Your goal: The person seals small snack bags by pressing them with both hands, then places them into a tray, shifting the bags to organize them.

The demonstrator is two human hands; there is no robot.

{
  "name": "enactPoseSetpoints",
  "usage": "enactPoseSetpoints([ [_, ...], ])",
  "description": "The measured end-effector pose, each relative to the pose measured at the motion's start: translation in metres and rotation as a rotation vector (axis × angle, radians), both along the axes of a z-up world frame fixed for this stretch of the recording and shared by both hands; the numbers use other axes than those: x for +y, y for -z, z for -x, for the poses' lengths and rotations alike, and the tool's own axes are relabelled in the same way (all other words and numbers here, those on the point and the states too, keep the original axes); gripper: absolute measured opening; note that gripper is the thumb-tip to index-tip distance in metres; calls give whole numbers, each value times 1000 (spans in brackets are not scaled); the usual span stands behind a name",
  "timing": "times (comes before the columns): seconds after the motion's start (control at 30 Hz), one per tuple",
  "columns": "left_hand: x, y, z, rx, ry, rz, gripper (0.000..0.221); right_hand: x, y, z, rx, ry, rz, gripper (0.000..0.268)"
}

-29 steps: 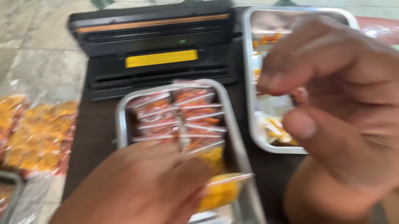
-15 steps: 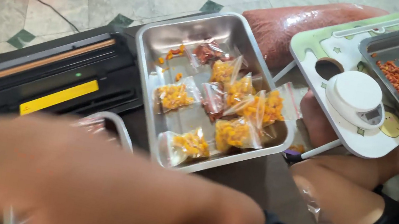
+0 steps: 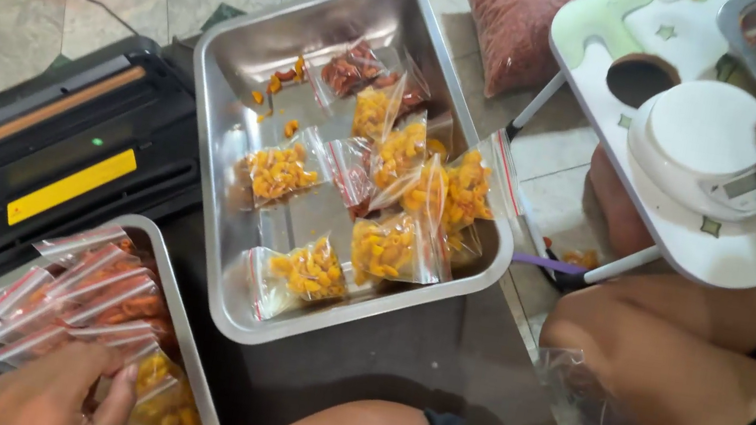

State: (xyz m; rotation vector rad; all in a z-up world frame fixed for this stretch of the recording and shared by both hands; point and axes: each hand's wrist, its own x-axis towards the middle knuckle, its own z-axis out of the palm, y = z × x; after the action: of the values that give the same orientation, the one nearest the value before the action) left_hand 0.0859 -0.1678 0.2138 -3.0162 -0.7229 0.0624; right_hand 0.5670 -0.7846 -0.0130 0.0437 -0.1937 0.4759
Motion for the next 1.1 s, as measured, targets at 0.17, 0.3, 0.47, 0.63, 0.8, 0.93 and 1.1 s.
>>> enactPoseSetpoints([
  [0.17,-68,-36,-55,-155,226,-42,19,99,-104,85,175,-365,-313,34],
  [0.3,-96,-35,-118,13,334,-21,18,120,-123,112,350,-424,-549,44],
  [0.47,-84,-19,-159,252,388,-45,38,145,-150,137,512,-557,-726,65],
  [0.63,-86,-15,-164,474,354,-59,53,168,-191,158,1182,-269,-935,107],
  [0.8,-69,-5,-154,378,367,-60,31,170,-171,156,1348,-393,-1157,65],
  [0.93,-65,-41,-129,72,371,268,33,171,-170,155,1380,-237,-1134,65],
  [1.1,-67,-97,-69,-137,258,483,41,180,-191,163,1388,-166,-1133,69],
])
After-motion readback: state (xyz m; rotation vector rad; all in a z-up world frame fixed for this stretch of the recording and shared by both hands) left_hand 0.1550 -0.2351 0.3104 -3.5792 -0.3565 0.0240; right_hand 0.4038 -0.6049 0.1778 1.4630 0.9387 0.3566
